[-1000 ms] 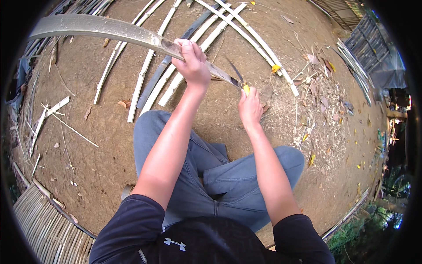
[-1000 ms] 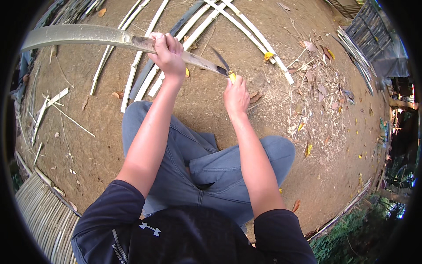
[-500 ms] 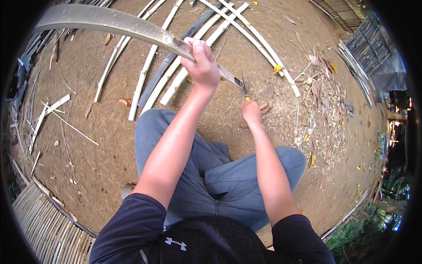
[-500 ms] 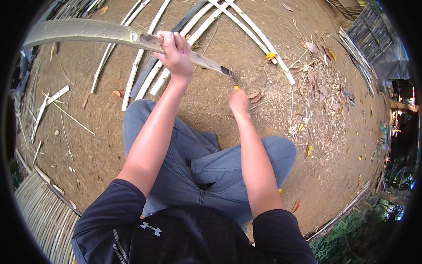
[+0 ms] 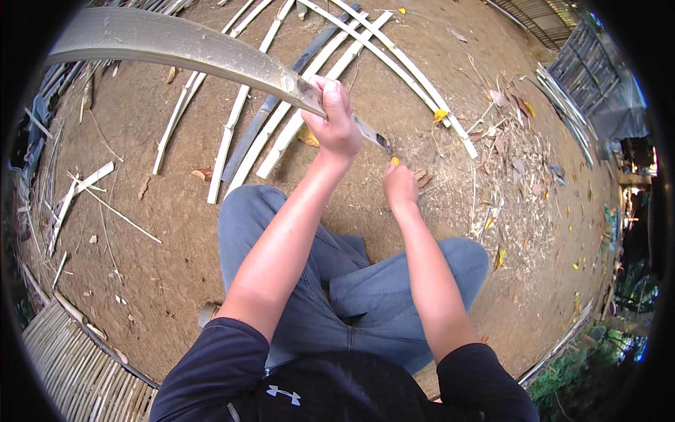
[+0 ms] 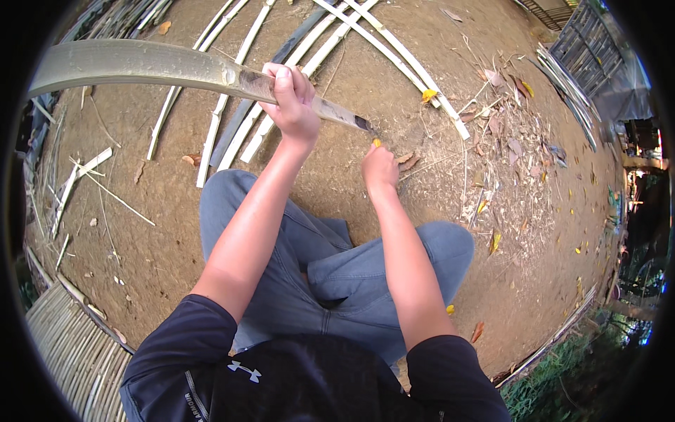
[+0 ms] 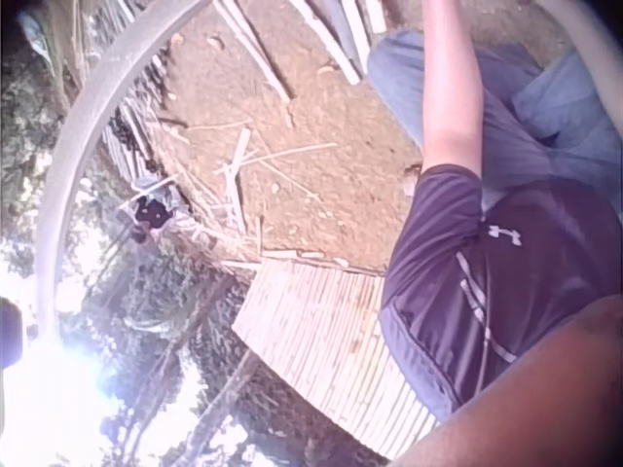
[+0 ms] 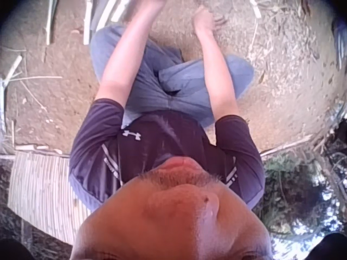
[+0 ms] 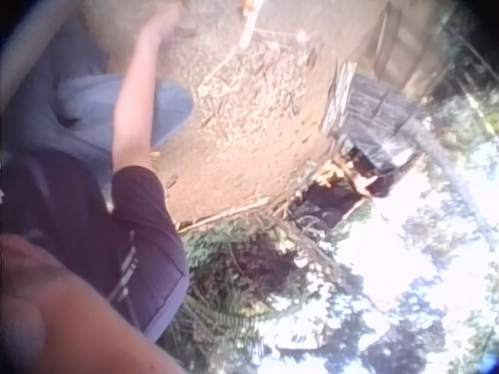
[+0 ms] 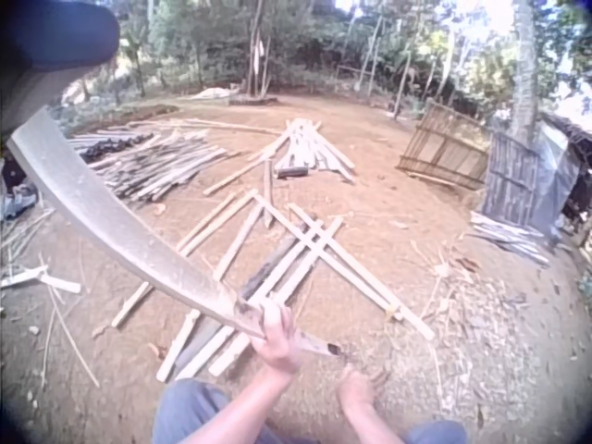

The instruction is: The person sits on the ground and uses a knife to shave the nodes and surface of a long bamboo pole, rotating it to reach different sides.

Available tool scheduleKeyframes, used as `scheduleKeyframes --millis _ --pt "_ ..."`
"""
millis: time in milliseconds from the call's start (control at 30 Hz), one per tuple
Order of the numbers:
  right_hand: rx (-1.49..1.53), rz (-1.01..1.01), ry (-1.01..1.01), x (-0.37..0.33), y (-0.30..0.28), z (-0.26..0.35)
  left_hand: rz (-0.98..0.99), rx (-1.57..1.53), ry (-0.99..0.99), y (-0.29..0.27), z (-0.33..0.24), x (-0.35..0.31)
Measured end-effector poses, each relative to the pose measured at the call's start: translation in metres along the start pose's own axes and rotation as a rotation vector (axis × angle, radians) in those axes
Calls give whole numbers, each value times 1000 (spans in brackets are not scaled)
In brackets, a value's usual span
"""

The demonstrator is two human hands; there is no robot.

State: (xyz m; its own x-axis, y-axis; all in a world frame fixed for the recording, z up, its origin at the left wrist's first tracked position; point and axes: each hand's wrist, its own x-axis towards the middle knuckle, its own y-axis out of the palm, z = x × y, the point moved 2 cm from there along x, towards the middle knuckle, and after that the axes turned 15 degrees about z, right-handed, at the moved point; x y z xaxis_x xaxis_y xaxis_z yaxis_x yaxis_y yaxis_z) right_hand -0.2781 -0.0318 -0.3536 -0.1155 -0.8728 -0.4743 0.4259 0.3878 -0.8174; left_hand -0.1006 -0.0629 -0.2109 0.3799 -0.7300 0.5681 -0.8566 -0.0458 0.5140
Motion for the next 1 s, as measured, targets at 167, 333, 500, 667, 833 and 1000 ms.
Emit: scheduleKeyframes --millis 167,333,500,667,833,1000 --pt "-20 -103 -69 -13 -7 13 -7 25 -13 -2 0 -1" --pt "-86 -129 -122 1 -3 -3 -1 -6 -20 -6 -1 -1" --pt "-57 -186 -128 -6 -5 1 -5 31 -40 -2 -1 -1" --pt "-79 -34 -11 -4 2 -4 0 67 -38 -5 -1 -3" --pt "-117 -87 24 -5 20 -20 -2 111 -66 4 2 -1" --pt "-123 -80 -22 2 8 -12 -6 108 -51 -2 3 -1"
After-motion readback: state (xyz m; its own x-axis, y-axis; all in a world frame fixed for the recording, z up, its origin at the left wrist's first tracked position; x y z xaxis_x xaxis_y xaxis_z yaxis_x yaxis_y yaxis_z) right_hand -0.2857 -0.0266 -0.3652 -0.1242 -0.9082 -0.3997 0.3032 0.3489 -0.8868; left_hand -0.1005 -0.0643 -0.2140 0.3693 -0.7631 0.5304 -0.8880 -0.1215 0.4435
